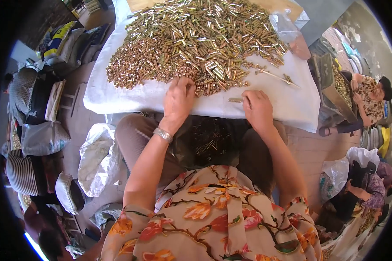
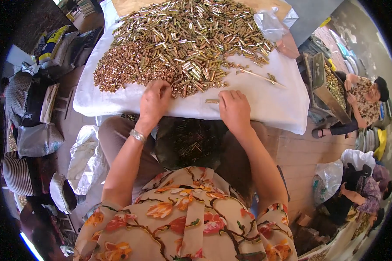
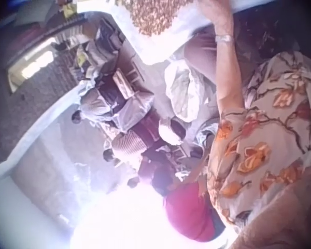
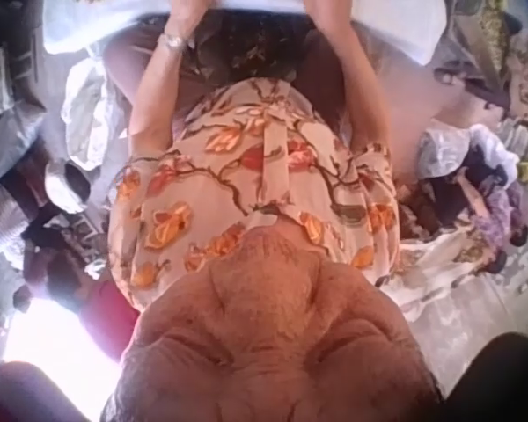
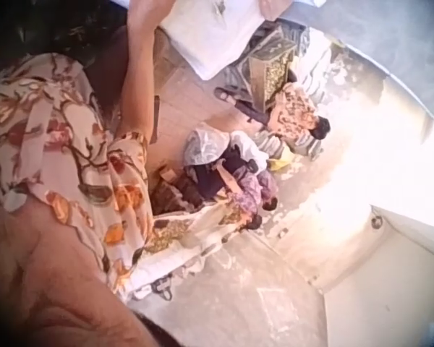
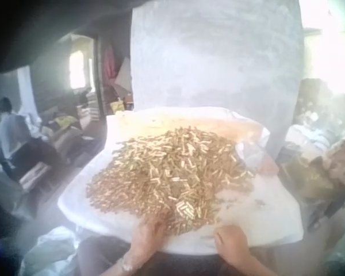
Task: The person sorts small gold-colored metal parts into piles on a white cloth on a table by hand.
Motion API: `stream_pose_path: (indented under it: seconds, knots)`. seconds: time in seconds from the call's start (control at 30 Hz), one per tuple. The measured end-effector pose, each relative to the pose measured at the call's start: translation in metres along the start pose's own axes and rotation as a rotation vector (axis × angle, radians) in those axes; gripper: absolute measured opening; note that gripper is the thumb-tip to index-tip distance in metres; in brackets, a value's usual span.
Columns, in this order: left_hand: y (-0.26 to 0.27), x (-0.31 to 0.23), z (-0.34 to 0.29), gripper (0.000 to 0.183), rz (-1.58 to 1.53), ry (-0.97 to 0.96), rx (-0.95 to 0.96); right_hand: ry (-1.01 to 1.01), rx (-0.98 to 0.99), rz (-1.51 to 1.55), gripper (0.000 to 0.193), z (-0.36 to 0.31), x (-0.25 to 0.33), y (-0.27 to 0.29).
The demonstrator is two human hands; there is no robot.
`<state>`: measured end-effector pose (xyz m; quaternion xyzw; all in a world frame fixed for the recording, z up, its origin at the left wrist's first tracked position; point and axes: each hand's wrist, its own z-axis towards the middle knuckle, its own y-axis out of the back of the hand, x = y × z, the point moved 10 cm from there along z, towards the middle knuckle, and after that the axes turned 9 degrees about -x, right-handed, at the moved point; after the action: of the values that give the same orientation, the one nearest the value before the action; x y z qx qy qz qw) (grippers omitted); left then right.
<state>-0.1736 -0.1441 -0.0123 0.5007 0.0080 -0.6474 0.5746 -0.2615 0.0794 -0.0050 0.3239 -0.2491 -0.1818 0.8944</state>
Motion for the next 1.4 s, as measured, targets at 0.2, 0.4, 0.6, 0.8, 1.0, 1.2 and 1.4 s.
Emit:
stream_pose_path:
  seconds: [0.2, 0.4, 0.6, 0.8, 1.0, 1.2, 1.4]
  knots:
    - [0.003, -0.006, -0.017, 0.008, 0.071, -0.154, 0.035, -0.003, 0.131, -0.072, 0.023, -0.006, 0.007, -0.018]
    - [0.004, -0.01, -0.027, 0.012, 0.044, -0.392, -0.009, 0.376, 0.118, -0.1, 0.034, -0.031, 0.059, -0.013]
    - [0.001, -0.009, -0.019, 0.012, 0.147, -0.279, 0.071, 0.254, 0.17, -0.043, 0.035, -0.03, 0.054, -0.018]
    - [0.01, -0.002, -0.021, 0.012, 0.048, -0.189, -0.03, 0.258, 0.143, -0.052, 0.032, -0.03, 0.058, -0.013]
    - [0.015, 0.024, -0.014, 0.016, -0.161, 0.009, -0.182, -0.216, 0.437, 0.243, 0.009, -0.082, 0.056, -0.044]
    - [0.01, 0.04, -0.015, 0.014, -0.189, 0.102, -0.291, -0.705, 1.056, 0.284, 0.01, -0.221, -0.012, -0.16]
    - [0.004, 0.046, -0.012, 0.016, -0.255, 0.157, -0.294, -0.494, 0.939, -0.035, 0.017, -0.288, -0.04, -0.222]
